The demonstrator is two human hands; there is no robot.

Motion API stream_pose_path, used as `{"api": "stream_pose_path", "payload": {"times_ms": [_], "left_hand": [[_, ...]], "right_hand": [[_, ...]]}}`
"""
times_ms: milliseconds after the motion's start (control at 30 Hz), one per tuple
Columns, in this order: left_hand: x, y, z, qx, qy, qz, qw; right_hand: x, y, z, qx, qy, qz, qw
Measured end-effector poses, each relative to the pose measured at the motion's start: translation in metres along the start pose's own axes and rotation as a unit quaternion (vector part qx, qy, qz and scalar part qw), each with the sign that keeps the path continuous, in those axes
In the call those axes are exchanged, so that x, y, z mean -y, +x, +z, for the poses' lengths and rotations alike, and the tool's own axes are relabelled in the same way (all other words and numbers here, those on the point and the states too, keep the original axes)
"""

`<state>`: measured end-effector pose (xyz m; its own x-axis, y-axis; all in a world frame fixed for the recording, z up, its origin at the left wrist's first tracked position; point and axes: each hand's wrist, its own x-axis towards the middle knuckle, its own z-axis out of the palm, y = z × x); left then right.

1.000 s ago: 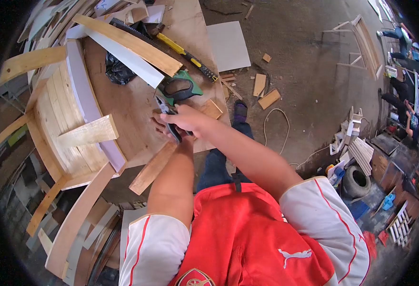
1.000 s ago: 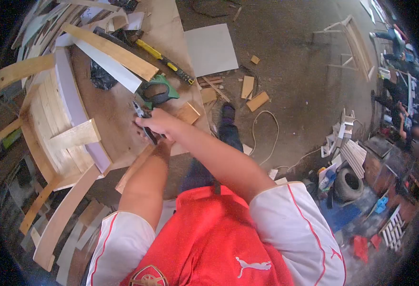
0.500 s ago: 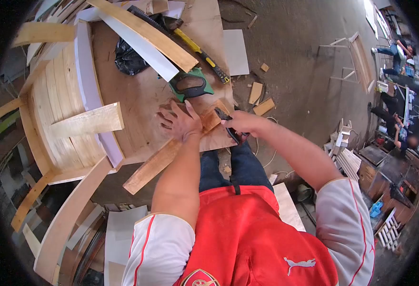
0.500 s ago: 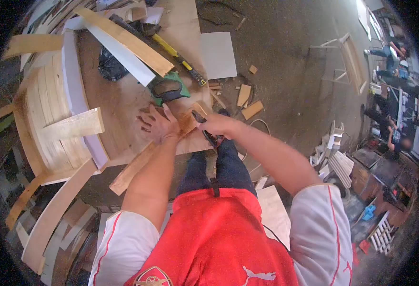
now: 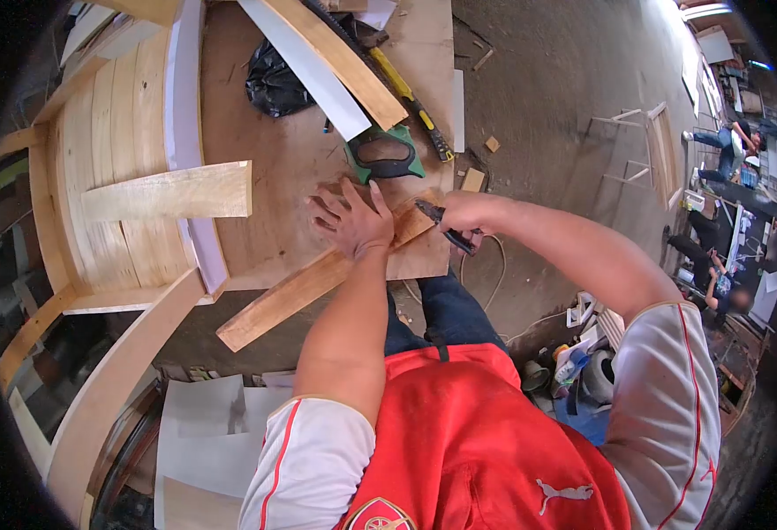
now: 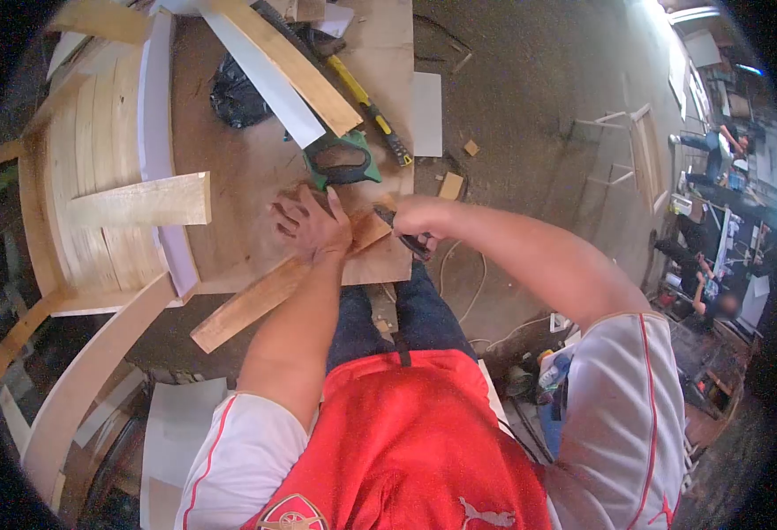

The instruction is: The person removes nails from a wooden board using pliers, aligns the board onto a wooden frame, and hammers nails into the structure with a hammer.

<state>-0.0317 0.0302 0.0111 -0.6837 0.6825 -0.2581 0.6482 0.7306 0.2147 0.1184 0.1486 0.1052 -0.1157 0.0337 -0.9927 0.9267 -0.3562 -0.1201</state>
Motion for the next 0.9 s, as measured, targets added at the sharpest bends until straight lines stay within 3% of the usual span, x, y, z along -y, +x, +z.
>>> {"api": "stream_pose_path", "payload": {"times_ms": [333, 633, 767, 900], "left_hand": [[-0.002, 0.002, -0.009, 0.038, -0.011, -0.007, 0.999], [-0.001, 0.001, -0.006, 0.031, -0.004, -0.007, 0.999], [0.0, 0.002, -0.002, 0.027, -0.016, -0.007, 0.999], [-0.002, 0.002, -0.004, 0.029, -0.022, -0.006, 0.999]], "right_hand": [[0.035, -0.002, -0.013, 0.059, -0.025, 0.064, 0.996], [0.079, 0.037, -0.022, 0.081, -0.065, 0.194, 0.976], [0.095, 0.026, -0.017, 0.052, -0.138, 0.177, 0.973], [0.086, 0.033, -0.018, 0.102, -0.178, 0.157, 0.966]]}}
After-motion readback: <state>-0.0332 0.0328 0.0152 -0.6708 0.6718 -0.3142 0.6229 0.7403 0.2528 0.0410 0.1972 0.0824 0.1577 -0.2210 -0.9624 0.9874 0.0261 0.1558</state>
